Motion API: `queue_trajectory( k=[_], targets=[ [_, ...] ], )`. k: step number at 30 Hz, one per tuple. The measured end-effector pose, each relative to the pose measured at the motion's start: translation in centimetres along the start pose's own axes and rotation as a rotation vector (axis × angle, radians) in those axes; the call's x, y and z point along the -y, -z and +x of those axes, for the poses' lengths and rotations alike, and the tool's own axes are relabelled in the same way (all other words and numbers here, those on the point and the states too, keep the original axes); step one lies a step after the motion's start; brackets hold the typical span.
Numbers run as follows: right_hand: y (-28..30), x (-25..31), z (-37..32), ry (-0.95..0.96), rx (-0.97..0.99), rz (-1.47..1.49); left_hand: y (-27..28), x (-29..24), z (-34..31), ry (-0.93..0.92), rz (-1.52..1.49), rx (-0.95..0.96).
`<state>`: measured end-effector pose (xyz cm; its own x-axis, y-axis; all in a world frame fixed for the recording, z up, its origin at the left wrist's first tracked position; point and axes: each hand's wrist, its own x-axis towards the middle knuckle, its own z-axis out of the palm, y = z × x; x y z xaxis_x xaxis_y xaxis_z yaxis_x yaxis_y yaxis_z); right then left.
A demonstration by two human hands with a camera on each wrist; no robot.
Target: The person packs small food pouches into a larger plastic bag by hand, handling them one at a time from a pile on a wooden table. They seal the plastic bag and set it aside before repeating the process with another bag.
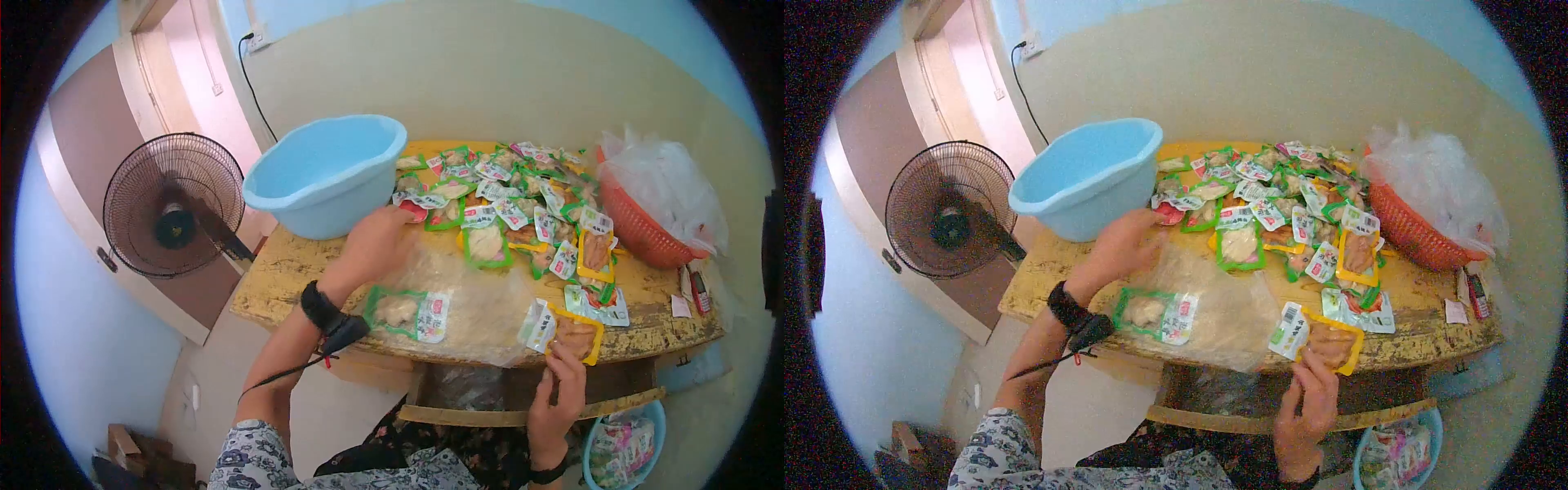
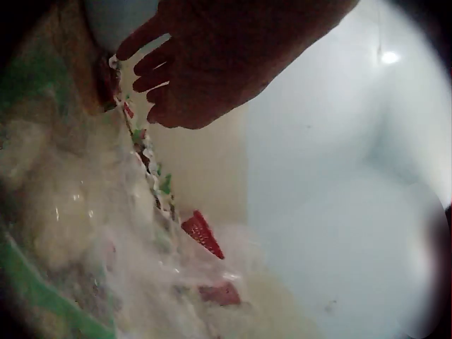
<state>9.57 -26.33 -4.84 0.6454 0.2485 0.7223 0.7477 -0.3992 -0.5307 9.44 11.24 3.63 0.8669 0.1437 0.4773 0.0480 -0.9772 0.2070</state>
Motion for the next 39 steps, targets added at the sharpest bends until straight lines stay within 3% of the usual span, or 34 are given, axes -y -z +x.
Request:
queue_trajectory(
  k=[7, 13, 16, 22, 28, 31, 39],
  targets=[
    [0.2, 0.2, 0.1, -0.023, 0.008, 0.044, -3.1, 2.2, 4.0, 0.116, 0.236, 0.115],
    [0.2, 0.0, 0.0, -0.021, 0.023, 0.047, -1.9, 1.4, 6.6, -0.067, 0.349, 0.183],
    [0.2, -0.1, 0.2, -0.036, 0.018, 0.05, -2.6, 1.4, 8.3, -0.03, 0.301, 0.045],
    [0.4, 0.3, 0.3, -0.067, 0.036, 0.06, -6.2, 3.9, 14.5, 0.056, 0.409, 0.189],
    [0.2, -0.3, 0.1, -0.066, 0.011, 0.105, -7.9, 5.4, 15.8, 0.2, 0.576, 0.413],
    [0.2, -0.3, 0.3, -0.072, 0.001, 0.114, -7.0, 5.2, 15.8, 0.352, 0.408, 0.359],
    [0.3, -0.2, 0.4, -0.053, 0.003, 0.097, -6.2, 5.9, 14.5, 0.259, 0.179, 0.37]
  ],
)
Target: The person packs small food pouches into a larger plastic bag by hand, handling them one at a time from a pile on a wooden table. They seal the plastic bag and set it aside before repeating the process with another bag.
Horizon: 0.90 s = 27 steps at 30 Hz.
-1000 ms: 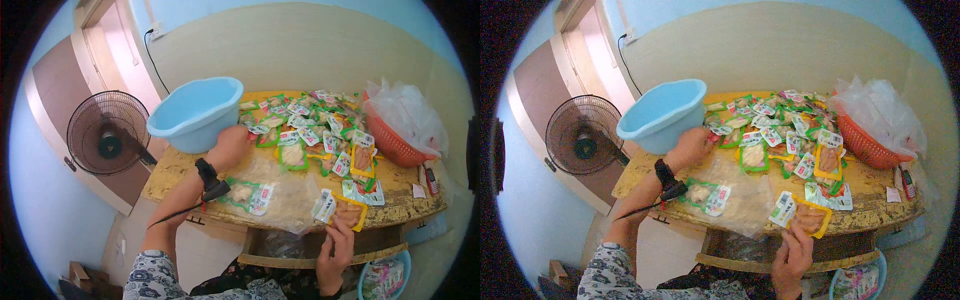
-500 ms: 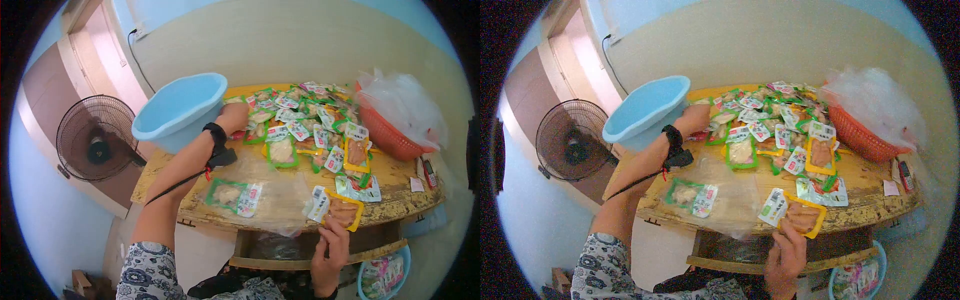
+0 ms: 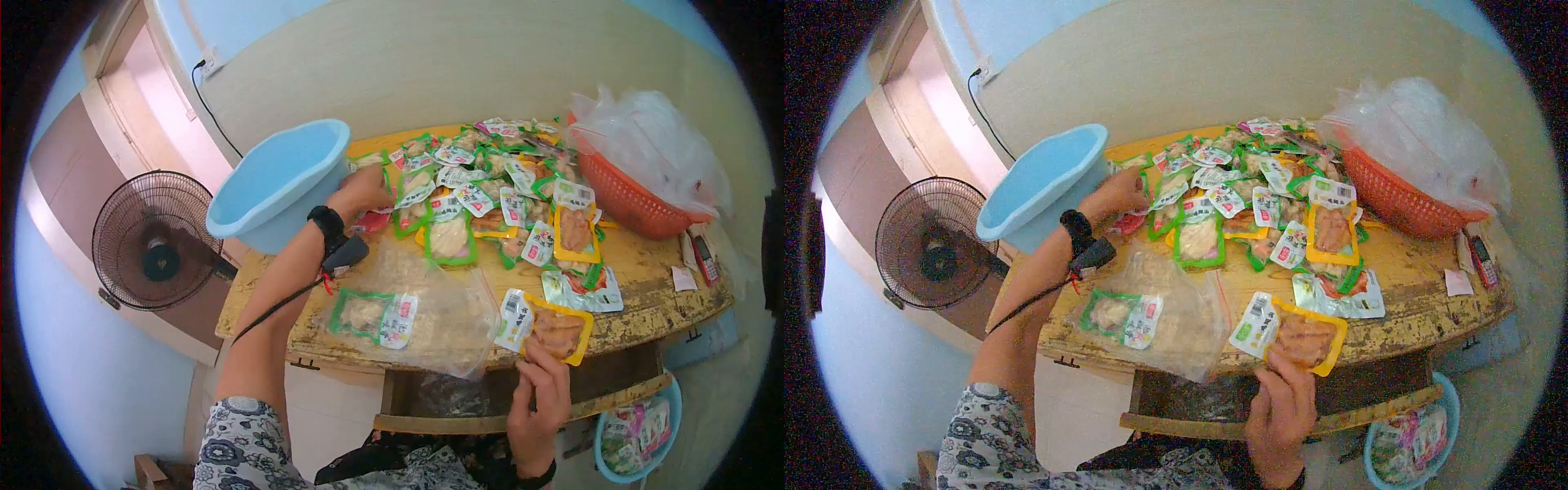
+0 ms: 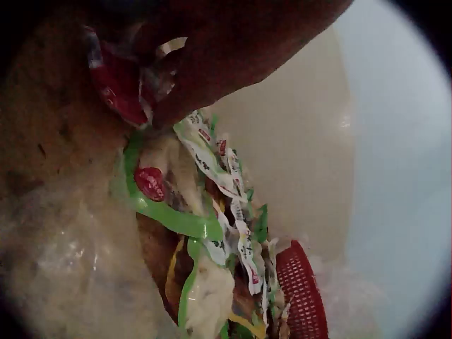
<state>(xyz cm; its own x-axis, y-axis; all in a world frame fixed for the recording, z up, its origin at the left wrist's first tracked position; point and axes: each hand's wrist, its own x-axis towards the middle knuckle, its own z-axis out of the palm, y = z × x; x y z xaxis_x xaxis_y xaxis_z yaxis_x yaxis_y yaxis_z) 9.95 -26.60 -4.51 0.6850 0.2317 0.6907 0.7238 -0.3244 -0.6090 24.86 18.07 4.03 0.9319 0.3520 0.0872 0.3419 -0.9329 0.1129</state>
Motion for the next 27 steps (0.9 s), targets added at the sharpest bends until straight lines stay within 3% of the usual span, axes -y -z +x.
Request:
queue_trajectory(
  k=[4, 7, 13, 16, 19, 22, 25, 27],
  targets=[
    [-0.4, 0.2, 0.0, -0.007, -0.034, 0.016, 0.4, -1.5, -3.0, -0.208, 0.026, -0.117],
    [-0.3, 0.6, 0.2, -0.024, -0.033, 0.017, -0.6, -1.0, -3.1, -0.174, -0.003, -0.236],
    [-0.3, 0.5, 0.1, 0.004, -0.041, -0.024, -0.3, 0.2, -5.0, -0.053, -0.422, -0.32],
    [-0.5, 0.2, -0.2, 0.0, -0.043, -0.03, -0.9, 1.1, -6.0, -0.233, -0.283, -0.658],
    [-0.4, 0.4, -0.3, 0.002, -0.045, -0.039, -0.3, 0.5, -7.9, -0.151, -0.577, -0.66],
    [-0.1, 0.8, -0.3, -0.016, -0.105, -0.024, 1.4, -1.3, -11.7, -0.248, -0.772, -0.707],
    [0.2, 0.7, -0.4, -0.052, -0.221, 0.038, 4.1, -4.7, -18.1, -0.224, -0.978, -0.513],
    [0.4, 1.8, 0.0, -0.114, -0.265, 0.092, 5.3, -7.0, -22.0, -0.303, -1.04, -0.497]
  ],
)
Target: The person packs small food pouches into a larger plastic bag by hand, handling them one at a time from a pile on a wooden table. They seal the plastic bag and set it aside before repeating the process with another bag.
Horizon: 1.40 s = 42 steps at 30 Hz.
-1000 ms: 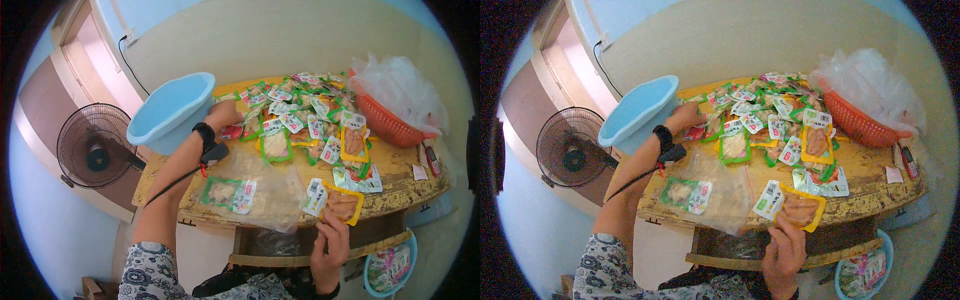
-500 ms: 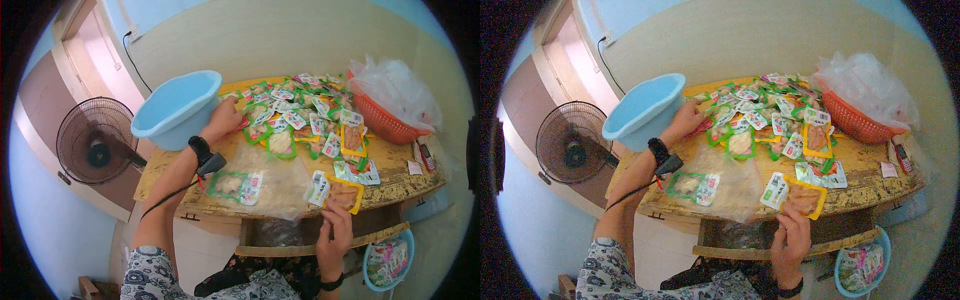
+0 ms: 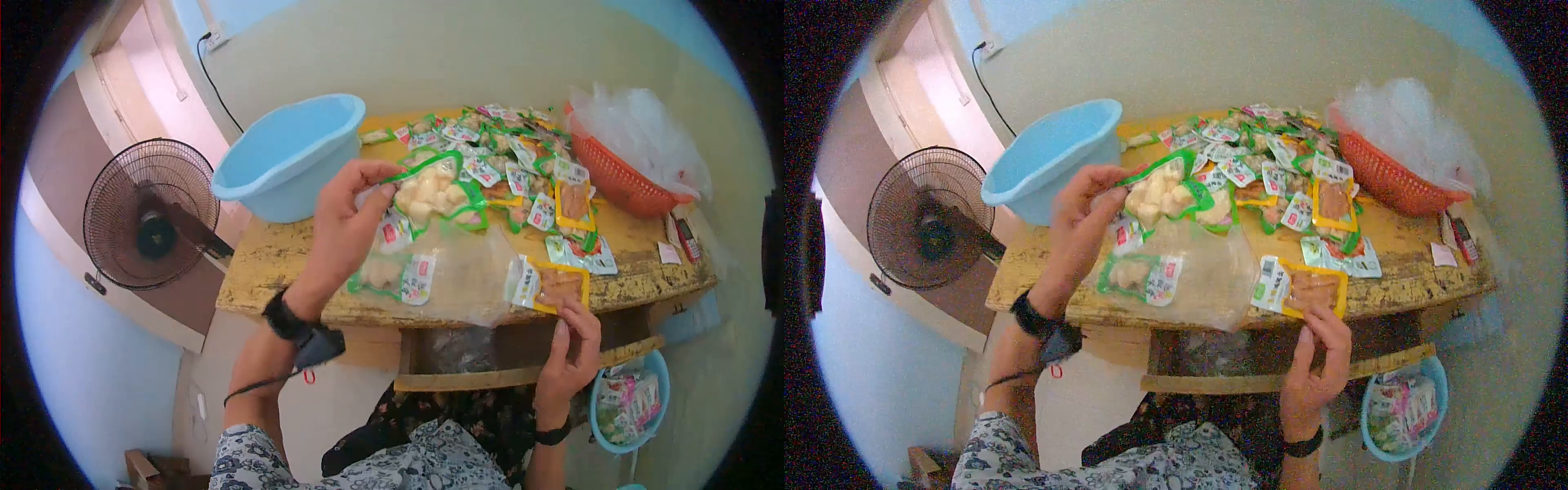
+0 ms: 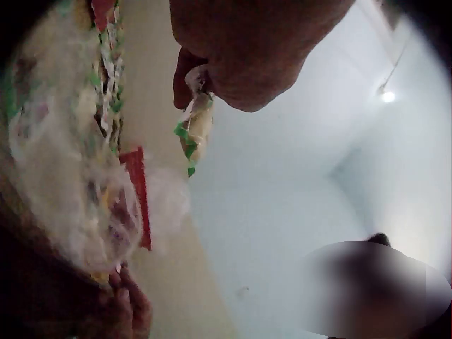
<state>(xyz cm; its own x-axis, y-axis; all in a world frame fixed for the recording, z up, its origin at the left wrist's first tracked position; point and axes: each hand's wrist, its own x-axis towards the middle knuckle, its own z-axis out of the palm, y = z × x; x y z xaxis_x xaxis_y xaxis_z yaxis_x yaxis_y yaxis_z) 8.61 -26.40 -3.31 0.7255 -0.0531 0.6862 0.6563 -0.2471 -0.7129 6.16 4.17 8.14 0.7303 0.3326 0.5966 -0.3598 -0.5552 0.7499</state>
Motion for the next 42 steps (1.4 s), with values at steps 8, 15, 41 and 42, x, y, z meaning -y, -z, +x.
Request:
queue_trajectory(
  k=[8, 15, 41, 42],
  targets=[
    [-2.0, 6.2, -1.5, -0.053, 0.374, 0.409, -6.2, -6.9, -9.5, 0.058, -0.36, -0.241],
    [-1.6, 6.9, -3.4, -0.564, -0.085, 0.557, -11.8, -6.6, -14.9, 0.179, -0.462, -0.102],
    [-1.2, 1.2, 4.7, -0.549, 0.482, 0.332, -10.8, -3.4, -10.7, -0.405, 0.256, -0.084],
    [-1.4, 1.5, 5.0, -0.592, 0.518, 0.335, -10.9, -3.7, -10.8, -0.419, 0.25, -0.076]
  ],
)
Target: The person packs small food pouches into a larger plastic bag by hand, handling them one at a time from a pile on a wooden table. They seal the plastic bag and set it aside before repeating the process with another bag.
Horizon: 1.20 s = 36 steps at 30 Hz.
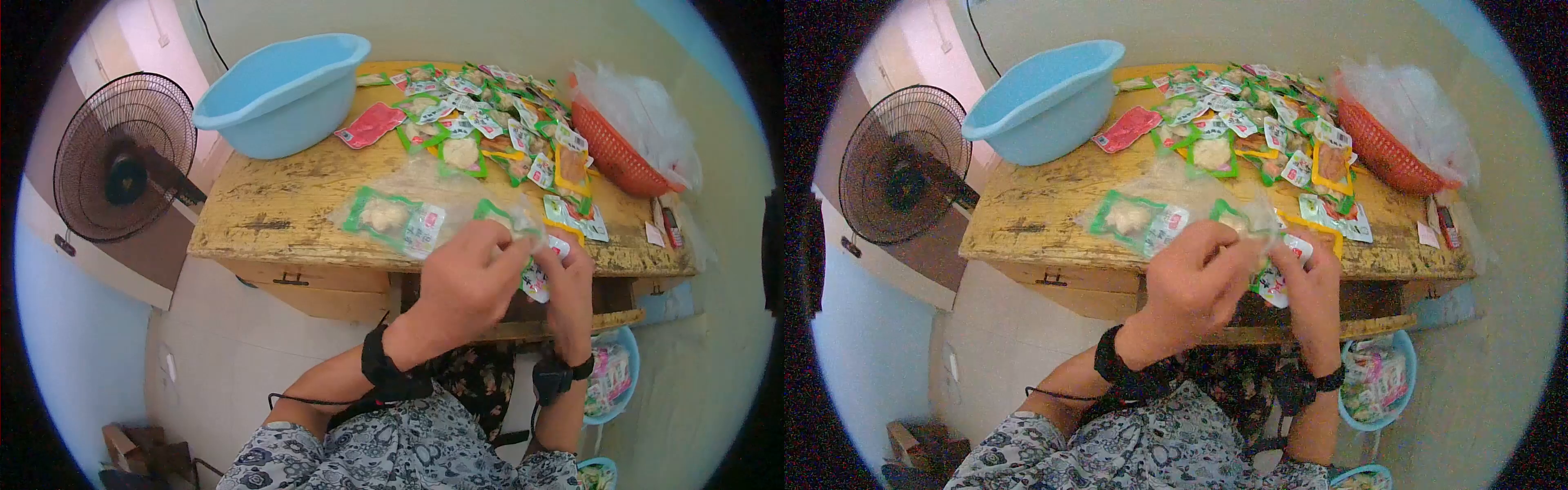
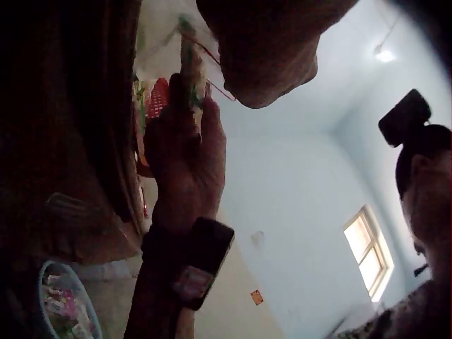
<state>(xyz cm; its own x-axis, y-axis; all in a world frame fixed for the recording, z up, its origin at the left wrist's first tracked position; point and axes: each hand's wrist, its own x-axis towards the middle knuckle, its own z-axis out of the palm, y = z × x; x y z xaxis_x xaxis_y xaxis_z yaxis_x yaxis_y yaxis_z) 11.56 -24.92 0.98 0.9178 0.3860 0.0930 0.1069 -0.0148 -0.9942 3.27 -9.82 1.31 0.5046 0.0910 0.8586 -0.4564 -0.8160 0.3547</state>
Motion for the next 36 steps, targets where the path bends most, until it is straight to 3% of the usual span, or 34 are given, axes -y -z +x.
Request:
queue_trajectory(
  k=[3, 9, 13, 15, 17, 19, 20, 22, 26, 28, 30, 33, 36],
  targets=[
    [0.4, -1.0, 1.7, 0.014, 0.107, 0.079, -0.6, -0.2, -0.5, -0.042, -0.036, -0.006],
    [-1.5, -1.3, 2.9, -0.056, 0.113, 0.295, -0.3, 0.0, -0.9, -0.056, -0.075, 0.061],
    [-2.2, -2.9, 2.5, 0.422, 0.101, -0.315, -0.4, 0.1, -0.8, -0.107, -0.158, 0.081],
    [-2.6, -1.6, 2.7, 0.57, 0.213, -0.494, -0.8, 0.2, -0.6, -0.11, -0.187, 0.043],
    [-2.2, -2.7, 2.9, 0.604, 0.156, -0.733, -1.1, 0.4, -0.4, -0.092, -0.217, 0.042],
    [-2.1, -3.4, 3.7, 0.817, 0.083, -0.954, -1.1, 0.4, -0.4, -0.06, -0.253, 0.083],
    [-2.2, -3.5, 4.4, 1.012, 0.037, -1.053, -1.3, 0.2, -0.5, -0.042, -0.313, 0.093],
    [-3.0, -3.1, 5.2, 1.032, 0.024, -0.994, -1.8, -0.2, -0.7, -0.007, -0.436, 0.116],
    [-5.9, -1.0, 5.1, 0.333, 0.149, -0.379, -2.2, 0.4, -0.7, 0.004, -0.392, 0.073],
    [-6.3, -1.3, 5.6, 0.169, 0.214, -0.141, -1.5, 1.8, -0.9, 0.022, -0.342, 0.148],
    [-6.3, -2.3, 6.1, 0.176, 0.286, 0.026, -0.6, 2.2, -1.1, 0.014, -0.325, 0.139],
    [-6.5, -0.3, 7.0, 0.026, 0.31, -0.152, 0.4, 2.7, -2.1, 0.031, -0.308, 0.191],
    [-6.0, -2.3, 8.5, 0.685, 0.182, -0.777, 0.8, 3.2, -3.0, 0.063, -0.337, 0.273]
  ],
)
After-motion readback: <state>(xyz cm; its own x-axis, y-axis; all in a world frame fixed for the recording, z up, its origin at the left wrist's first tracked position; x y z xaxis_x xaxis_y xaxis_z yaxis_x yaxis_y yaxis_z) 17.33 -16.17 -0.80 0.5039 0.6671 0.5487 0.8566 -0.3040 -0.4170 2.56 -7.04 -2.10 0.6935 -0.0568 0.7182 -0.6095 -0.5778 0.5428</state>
